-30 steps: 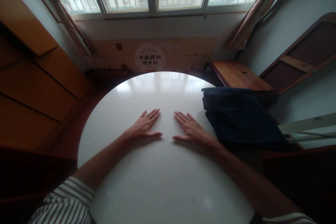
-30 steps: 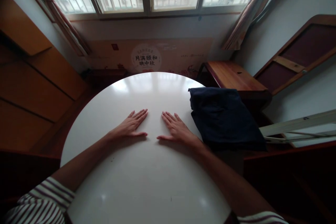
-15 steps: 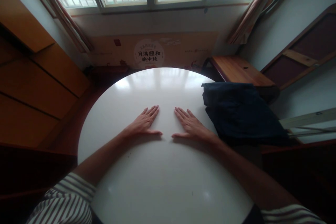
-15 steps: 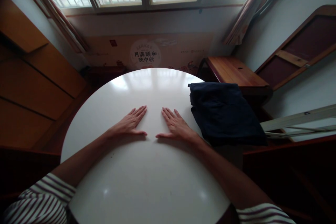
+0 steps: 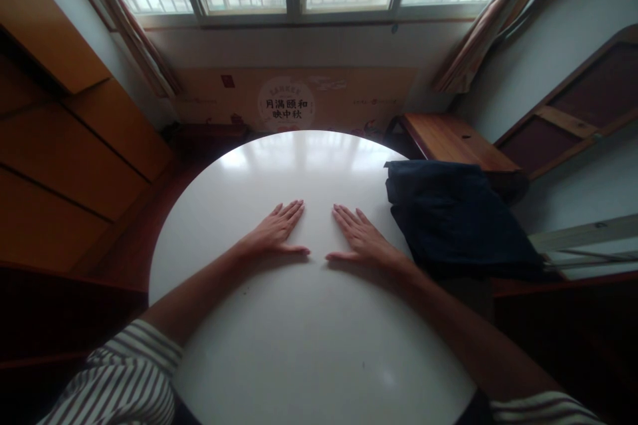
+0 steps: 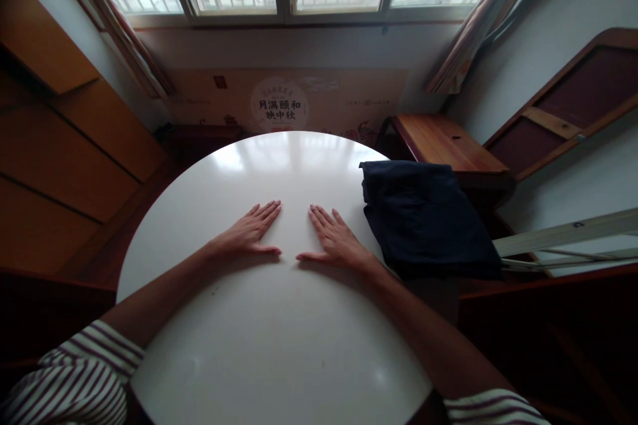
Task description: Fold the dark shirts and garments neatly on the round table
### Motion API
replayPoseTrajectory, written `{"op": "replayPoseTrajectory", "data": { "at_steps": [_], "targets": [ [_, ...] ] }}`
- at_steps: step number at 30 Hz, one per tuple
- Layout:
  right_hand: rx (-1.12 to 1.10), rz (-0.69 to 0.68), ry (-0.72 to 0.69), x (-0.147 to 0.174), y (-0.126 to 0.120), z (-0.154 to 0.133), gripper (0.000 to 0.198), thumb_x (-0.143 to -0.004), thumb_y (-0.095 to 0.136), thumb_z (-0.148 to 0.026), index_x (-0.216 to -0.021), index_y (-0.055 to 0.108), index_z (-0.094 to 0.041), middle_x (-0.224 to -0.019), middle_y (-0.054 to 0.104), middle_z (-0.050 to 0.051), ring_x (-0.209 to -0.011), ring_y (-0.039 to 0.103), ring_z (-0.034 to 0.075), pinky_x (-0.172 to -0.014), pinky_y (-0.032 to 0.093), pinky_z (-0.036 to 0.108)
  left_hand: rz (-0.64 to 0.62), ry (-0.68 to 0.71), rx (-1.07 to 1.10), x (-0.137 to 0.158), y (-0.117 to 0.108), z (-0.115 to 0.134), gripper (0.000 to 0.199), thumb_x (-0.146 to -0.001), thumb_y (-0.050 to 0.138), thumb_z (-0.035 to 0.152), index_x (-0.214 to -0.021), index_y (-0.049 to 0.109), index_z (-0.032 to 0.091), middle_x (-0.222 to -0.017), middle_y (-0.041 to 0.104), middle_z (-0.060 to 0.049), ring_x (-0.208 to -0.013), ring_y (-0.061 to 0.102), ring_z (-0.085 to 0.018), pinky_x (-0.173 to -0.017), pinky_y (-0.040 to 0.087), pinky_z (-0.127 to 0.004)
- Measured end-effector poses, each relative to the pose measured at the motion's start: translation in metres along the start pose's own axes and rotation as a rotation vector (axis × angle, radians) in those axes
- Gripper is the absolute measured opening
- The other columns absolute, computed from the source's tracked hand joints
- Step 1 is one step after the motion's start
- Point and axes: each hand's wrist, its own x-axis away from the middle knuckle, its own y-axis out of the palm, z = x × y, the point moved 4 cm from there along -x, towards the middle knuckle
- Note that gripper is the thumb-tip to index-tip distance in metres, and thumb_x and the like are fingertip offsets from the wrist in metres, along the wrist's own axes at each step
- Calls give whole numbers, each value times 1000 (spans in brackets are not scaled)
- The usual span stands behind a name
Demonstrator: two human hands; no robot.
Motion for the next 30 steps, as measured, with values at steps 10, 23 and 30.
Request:
{"op": "replayPoseTrajectory", "data": {
  "at_steps": [10,23,30],
  "targets": [
    [-3,-15,10,0,-2,-2,117,-78,39,-89,-158,21,-6,-161,21,23,-150,20,35,-122,14,54,-12,-11,0,-1,2,-1,113,-81,41,85,-159,11,9,-164,11,-19,-153,12,-31,-123,9,-45],
    [2,4,16,-1,1,-1,114,-79,43,-87,-157,26,-5,-161,24,22,-150,22,37,-121,15,53,11,15,21,-2,2,-2,99,-86,44,76,-156,22,10,-163,19,-22,-152,17,-33,-121,12,-48],
    [-34,486,-97,3,-19,-13,28,-100,44,-35,-92,65,-18,-95,67,12,-90,60,24,-85,47,37,665,36,270,-5,-4,-6,29,-99,45,41,-88,58,17,-71,57,-1,-62,50,-13,-62,43,-24]
  ]
}}
